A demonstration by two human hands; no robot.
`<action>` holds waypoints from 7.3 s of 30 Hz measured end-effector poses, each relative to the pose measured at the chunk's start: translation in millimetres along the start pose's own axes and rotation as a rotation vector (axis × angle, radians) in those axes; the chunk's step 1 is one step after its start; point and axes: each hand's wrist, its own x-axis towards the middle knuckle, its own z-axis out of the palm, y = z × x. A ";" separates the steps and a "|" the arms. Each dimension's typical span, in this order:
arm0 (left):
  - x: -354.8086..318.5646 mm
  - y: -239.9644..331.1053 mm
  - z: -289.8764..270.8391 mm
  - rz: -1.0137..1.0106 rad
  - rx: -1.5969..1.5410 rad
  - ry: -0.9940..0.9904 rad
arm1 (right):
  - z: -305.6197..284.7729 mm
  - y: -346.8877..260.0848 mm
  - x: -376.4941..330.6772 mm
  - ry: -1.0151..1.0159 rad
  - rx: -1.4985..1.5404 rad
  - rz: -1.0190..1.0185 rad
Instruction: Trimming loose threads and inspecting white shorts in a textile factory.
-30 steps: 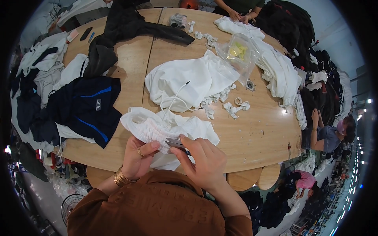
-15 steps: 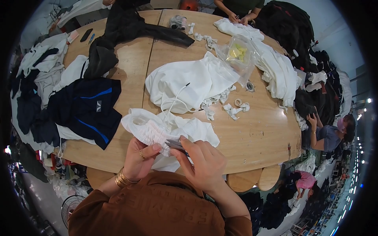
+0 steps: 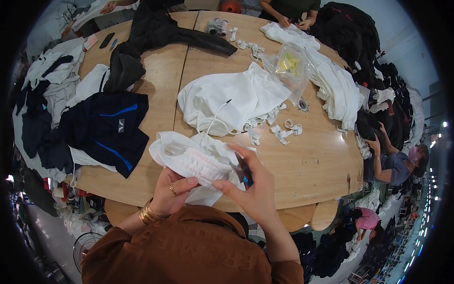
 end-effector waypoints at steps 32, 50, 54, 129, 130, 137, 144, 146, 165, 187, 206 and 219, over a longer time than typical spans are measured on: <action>-7.4 24.4 -8.2 0.006 0.499 -0.190 | -3.9 -5.4 1.5 -0.103 0.088 -0.092; 0.5 35.9 -1.0 -0.137 0.599 -0.281 | -4.0 -1.1 -0.3 -0.085 -0.047 -0.123; 2.2 36.7 -1.0 -0.135 0.624 -0.298 | -22.3 20.6 8.7 -0.142 0.181 -0.250; -2.3 54.5 0.8 -0.111 0.888 -0.254 | -0.1 -15.4 -8.5 -0.196 -0.801 -0.699; -2.1 55.0 1.7 -0.105 0.892 -0.258 | -0.3 -15.4 -8.4 -0.195 -0.803 -0.699; 0.8 56.8 1.5 -0.126 0.919 -0.282 | -0.5 -16.2 -6.3 -0.210 -0.781 -0.694; 1.4 56.2 -3.9 -0.157 0.823 -0.280 | -6.8 -22.2 -5.0 -0.395 -0.079 -0.271; 4.5 48.8 -11.6 -0.165 0.735 -0.263 | -2.6 -17.9 -9.0 -0.328 -0.152 -0.322; 9.1 21.6 -22.9 -0.208 0.518 -0.090 | 20.0 22.7 -10.2 -0.121 -0.147 -0.277; 2.7 32.2 -23.4 -0.181 0.466 -0.129 | -4.2 -15.6 -10.7 -0.371 -0.605 -0.345; 5.1 29.7 -30.1 -0.131 0.473 -0.083 | 8.6 2.6 -7.2 -0.248 -0.679 -0.556; 3.3 33.6 -25.8 -0.157 0.492 -0.154 | 10.0 1.5 -7.1 -0.270 -0.699 -0.558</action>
